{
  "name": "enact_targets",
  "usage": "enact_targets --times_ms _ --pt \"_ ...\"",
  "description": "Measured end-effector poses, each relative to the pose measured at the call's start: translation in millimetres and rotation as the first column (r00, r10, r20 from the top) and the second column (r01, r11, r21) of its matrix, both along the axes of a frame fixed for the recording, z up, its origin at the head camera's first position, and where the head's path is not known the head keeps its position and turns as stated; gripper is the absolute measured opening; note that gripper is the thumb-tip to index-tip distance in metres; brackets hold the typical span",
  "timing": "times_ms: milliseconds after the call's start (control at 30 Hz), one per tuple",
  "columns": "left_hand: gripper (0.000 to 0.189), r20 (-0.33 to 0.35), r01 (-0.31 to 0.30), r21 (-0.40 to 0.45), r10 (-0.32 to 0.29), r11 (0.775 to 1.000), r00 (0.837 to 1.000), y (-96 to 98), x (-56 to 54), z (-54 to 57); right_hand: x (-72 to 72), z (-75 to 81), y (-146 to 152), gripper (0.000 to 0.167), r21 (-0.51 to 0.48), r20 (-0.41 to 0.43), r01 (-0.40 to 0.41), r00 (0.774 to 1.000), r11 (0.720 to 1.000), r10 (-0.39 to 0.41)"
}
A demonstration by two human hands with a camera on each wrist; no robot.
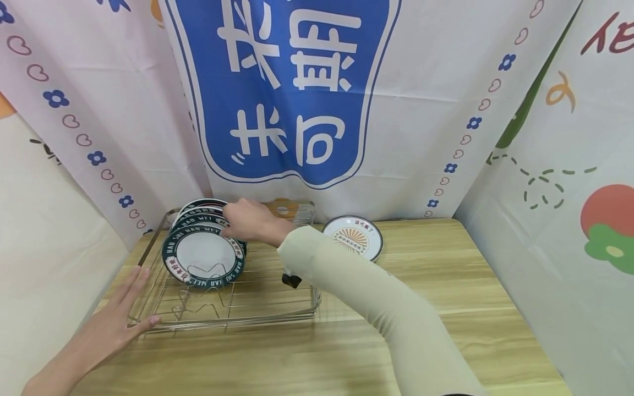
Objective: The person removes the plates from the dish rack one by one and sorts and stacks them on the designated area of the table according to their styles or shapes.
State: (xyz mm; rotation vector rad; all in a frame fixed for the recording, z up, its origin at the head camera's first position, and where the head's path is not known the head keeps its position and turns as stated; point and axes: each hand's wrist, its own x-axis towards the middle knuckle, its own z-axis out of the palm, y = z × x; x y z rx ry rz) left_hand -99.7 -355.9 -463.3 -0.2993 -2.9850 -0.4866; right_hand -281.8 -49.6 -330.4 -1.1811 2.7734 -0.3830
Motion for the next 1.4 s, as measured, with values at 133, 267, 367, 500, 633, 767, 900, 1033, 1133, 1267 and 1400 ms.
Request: enact_targets --times_ms 133,267,367,500,633,767,900,1033,1133,1267,1400 --pt "0.109 -0.005 0.002 -0.003 -0.002 1.000 1.000 0.0 0.3 0.3 -3.4 -10.8 -9.3 0.024 -0.016 0.023 -0.015 1.000 1.000 0.015" --pt "0.109 -0.008 0.005 -0.002 -0.005 1.000 1.000 -0.4 0.4 -0.2 -7.5 -22.0 -18.1 0.018 -0.028 0.047 -0.039 0.998 0.999 0.041" --pt "0.109 -0.011 0.007 -0.001 -0.007 1.000 1.000 -0.8 0.1 -0.7 -9.1 -29.5 -24.5 0.021 -0.022 0.057 -0.053 0.997 0.998 0.054" --pt "0.109 -0.009 0.004 -0.001 -0.004 1.000 1.000 -1.6 -0.2 -1.5 -8.5 -36.3 -32.3 0.013 -0.016 0.063 -0.034 0.997 0.999 0.035" --pt "0.109 -0.010 0.004 -0.001 -0.004 1.000 1.000 -1.5 0.0 -1.5 -7.4 -41.8 -38.1 0.023 -0.023 0.086 -0.005 0.996 1.000 0.007" --pt "0.109 -0.014 0.010 0.003 -0.010 1.000 1.000 -0.8 0.1 -1.2 -6.1 -45.7 -41.4 0.021 -0.014 0.094 -0.002 0.996 1.000 0.004" --pt "0.109 -0.010 0.008 0.004 -0.008 1.000 1.000 -0.4 0.3 -1.4 -2.9 -48.8 -44.0 0.018 0.023 0.072 -0.018 0.997 1.000 0.016" --pt "0.110 -0.008 0.005 0.004 -0.005 1.000 1.000 -0.6 0.5 -1.9 1.8 -52.2 -45.6 0.019 0.061 0.038 -0.033 0.999 0.998 0.031" --pt "0.110 -0.010 0.006 0.003 -0.006 1.000 1.000 -1.0 0.5 -2.1 4.5 -54.0 -45.7 0.020 0.066 0.025 -0.039 0.999 0.997 0.037" --pt "0.109 -0.014 0.007 0.002 -0.007 1.000 1.000 -1.5 -0.1 -2.1 5.8 -55.2 -44.7 0.018 0.043 0.041 -0.049 0.998 0.998 0.047" --pt "0.109 -0.013 0.005 0.005 -0.005 1.000 1.000 -1.8 -0.7 -2.6 6.5 -54.7 -43.5 0.018 0.031 0.038 -0.070 0.997 0.997 0.069"
